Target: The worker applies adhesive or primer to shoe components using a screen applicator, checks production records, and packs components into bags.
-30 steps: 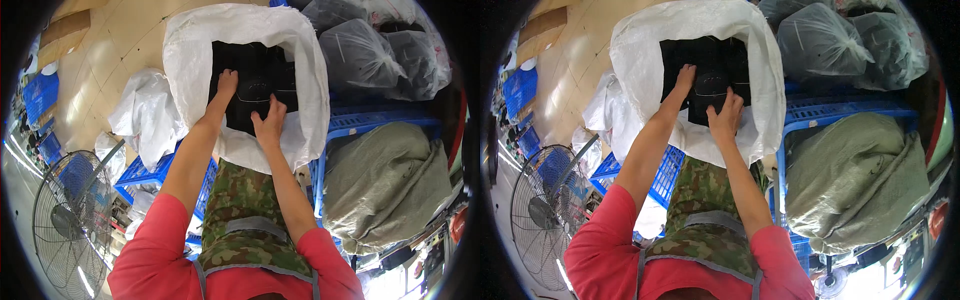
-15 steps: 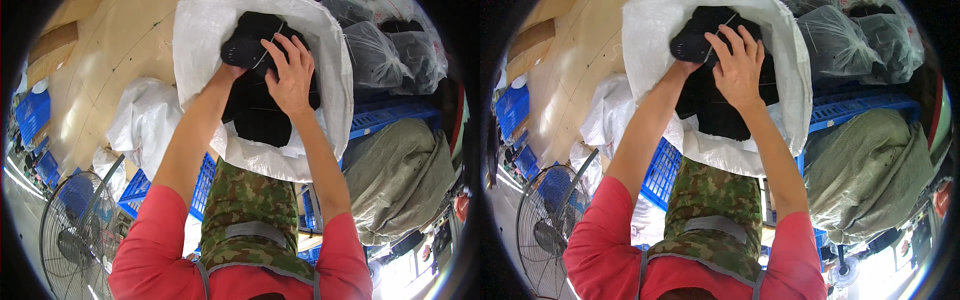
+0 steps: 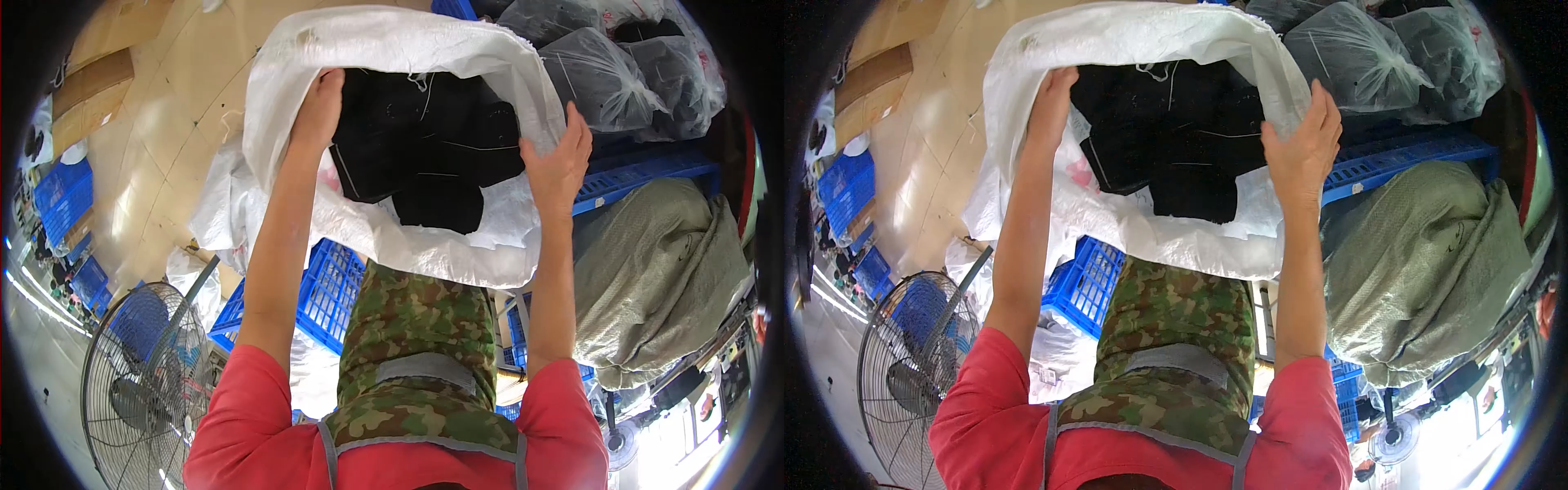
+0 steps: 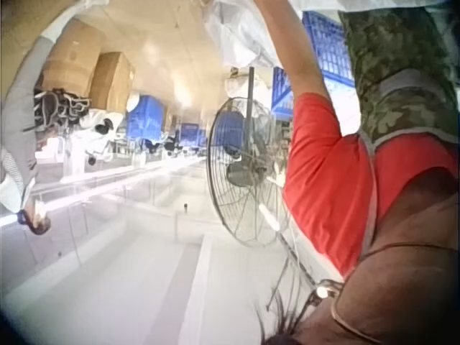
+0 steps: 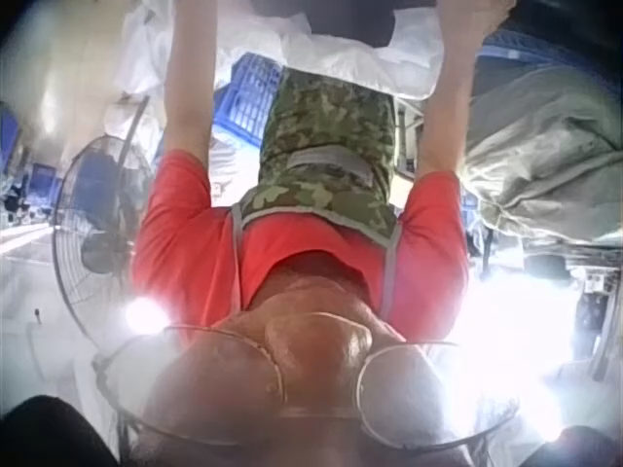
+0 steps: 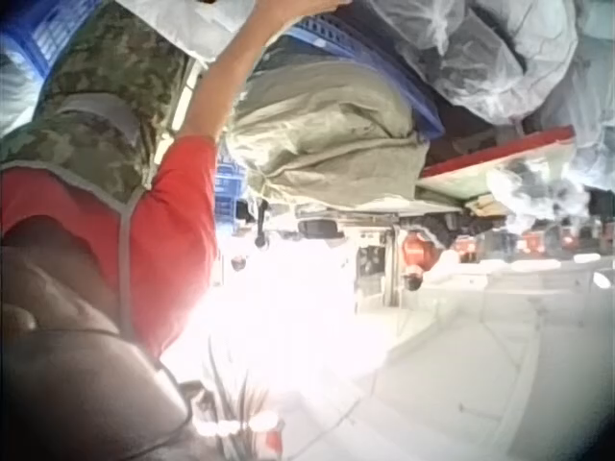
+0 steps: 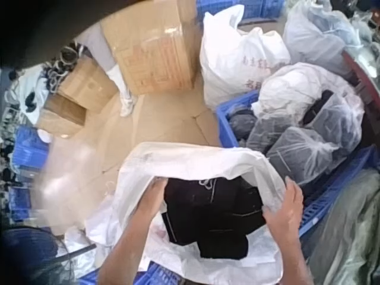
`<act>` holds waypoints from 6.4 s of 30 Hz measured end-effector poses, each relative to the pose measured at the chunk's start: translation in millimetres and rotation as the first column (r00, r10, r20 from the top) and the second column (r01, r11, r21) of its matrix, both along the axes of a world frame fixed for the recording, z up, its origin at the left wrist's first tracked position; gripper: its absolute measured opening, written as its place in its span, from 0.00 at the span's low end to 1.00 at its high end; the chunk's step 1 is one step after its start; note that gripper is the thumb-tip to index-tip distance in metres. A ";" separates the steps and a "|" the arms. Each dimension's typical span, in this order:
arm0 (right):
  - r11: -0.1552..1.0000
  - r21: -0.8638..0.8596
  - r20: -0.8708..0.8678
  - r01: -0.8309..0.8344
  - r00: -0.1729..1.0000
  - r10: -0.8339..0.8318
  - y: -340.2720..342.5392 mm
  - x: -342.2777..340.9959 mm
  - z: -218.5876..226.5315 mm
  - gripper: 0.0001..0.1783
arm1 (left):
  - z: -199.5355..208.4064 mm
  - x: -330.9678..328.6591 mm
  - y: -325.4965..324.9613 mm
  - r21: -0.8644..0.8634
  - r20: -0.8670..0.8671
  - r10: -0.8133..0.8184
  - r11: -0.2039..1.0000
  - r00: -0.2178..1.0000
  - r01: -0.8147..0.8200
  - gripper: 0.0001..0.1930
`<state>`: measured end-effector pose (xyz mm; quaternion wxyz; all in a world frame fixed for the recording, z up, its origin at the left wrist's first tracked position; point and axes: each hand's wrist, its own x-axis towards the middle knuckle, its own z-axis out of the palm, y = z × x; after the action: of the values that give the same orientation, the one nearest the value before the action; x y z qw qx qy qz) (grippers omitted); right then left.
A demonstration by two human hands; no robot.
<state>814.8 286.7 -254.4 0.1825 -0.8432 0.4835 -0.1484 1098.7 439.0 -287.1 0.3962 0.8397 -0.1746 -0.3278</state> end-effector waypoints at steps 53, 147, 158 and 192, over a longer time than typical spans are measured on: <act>0.858 0.496 0.207 -0.135 0.978 0.034 26.8 5.6 123.1 0.17 | 153.4 -90.7 163.7 -0.179 -0.001 0.240 0.955 0.971 -0.236 0.26; 0.376 0.894 0.069 -0.243 0.905 0.421 251.0 -159.8 122.1 0.20 | 129.8 -276.6 221.4 -0.262 0.218 -0.316 0.892 0.923 0.367 0.30; 0.461 0.791 0.100 -0.402 0.829 0.551 250.7 -141.1 145.3 0.13 | 123.5 -287.6 225.9 -0.286 0.219 -0.429 0.830 0.876 0.478 0.24; 0.712 0.172 0.235 -0.681 0.730 0.642 -75.4 131.3 70.2 0.41 | 127.6 -273.2 192.3 -0.388 -0.412 0.095 0.882 0.906 -0.269 0.08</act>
<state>946.1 211.3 -184.2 0.3643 -0.9163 0.1469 -0.0782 825.6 631.3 -159.6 0.6296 0.6624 -0.0819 -0.3976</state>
